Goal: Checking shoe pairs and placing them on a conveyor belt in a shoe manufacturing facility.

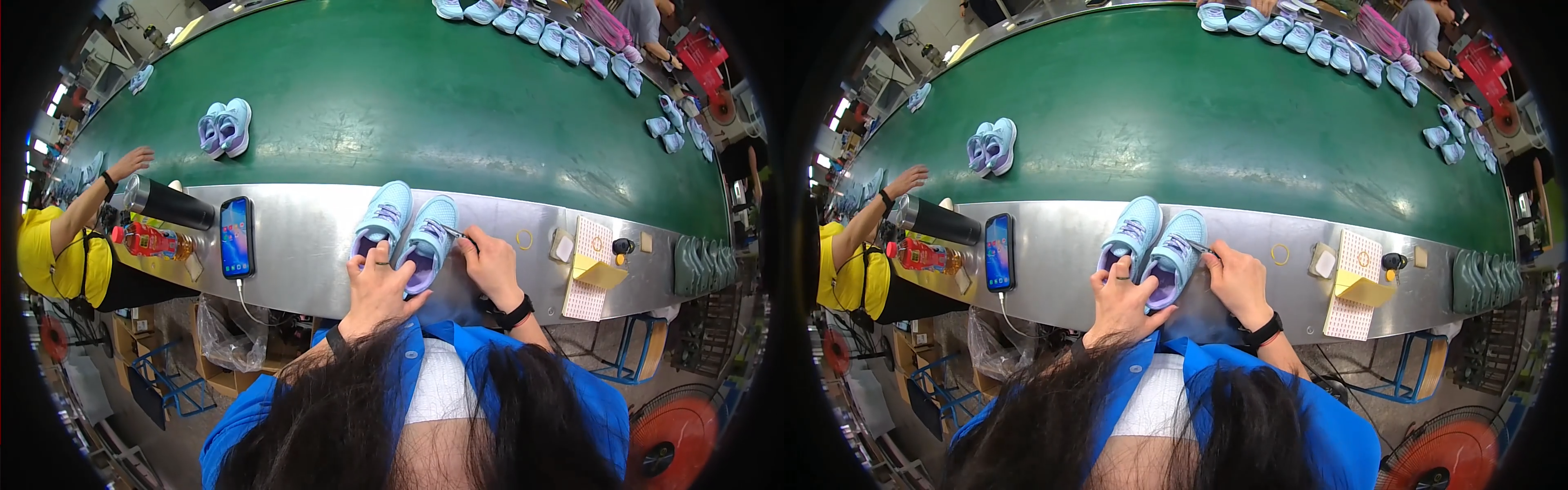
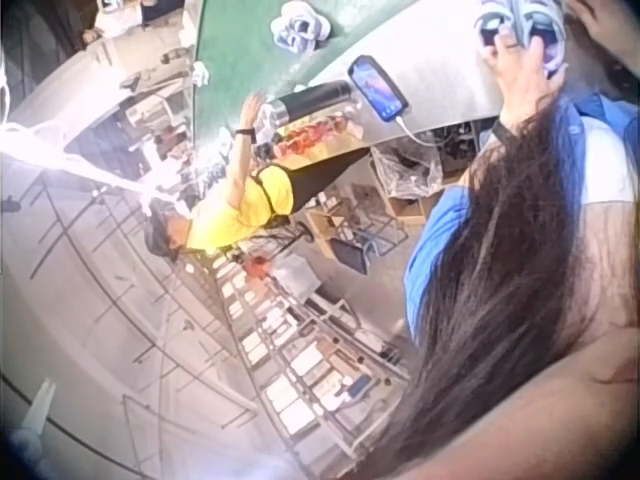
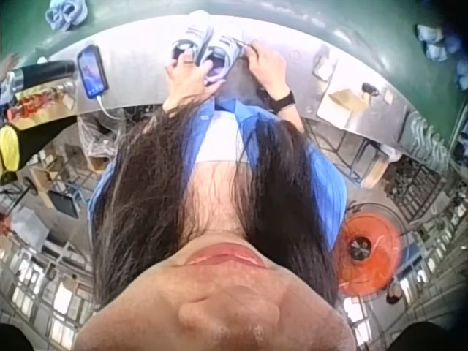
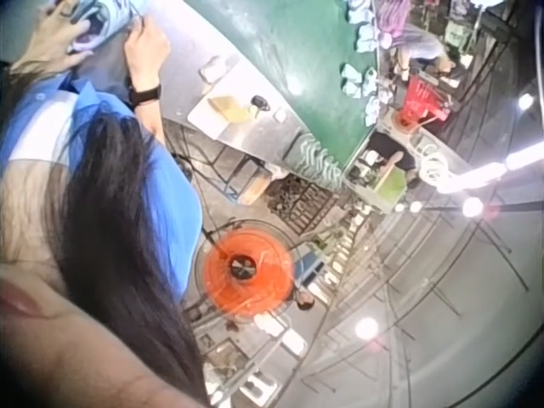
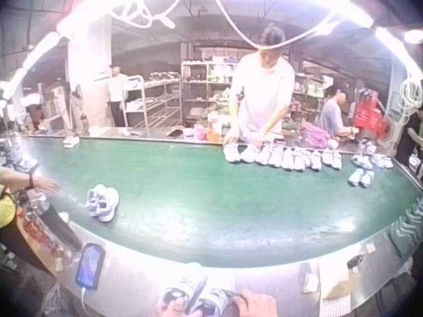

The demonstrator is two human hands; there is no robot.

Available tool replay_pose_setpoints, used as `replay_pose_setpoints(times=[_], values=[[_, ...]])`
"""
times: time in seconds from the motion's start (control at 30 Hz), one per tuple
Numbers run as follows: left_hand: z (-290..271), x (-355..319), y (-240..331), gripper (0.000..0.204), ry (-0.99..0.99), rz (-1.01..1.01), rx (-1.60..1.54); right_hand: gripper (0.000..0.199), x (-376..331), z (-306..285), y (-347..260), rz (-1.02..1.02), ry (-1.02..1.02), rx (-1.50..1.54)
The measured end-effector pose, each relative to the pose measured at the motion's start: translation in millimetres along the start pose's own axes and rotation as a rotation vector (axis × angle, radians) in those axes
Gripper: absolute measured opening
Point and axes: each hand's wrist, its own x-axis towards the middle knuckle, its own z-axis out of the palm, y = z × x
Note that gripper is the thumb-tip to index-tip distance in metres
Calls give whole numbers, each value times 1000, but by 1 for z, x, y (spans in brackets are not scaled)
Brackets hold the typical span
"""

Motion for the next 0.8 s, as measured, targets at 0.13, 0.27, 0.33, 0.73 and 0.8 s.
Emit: replay_pose_setpoints(times=[0.13, 0.27, 0.33, 0.73, 0.8], values=[[2, 2, -2, 46, -50, -6, -40, 20, 2, 1, 15, 137, 94, 138], [-11, 4, -1, 45, -72, -19, 1, 28, 7, -19, 19, 306, 115, 63], [-11, 4, -5, 42, -31, -14, -125, 30, 0, -21, 33, 242, 144, -83], [-97, 97, -193, 43, 385, -155, 15, 42, -26, -50, 30, 157, 178, -391], [-115, 108, -224, 55, 334, -302, 157, 42, -26, -47, 27, 75, 178, -341]])
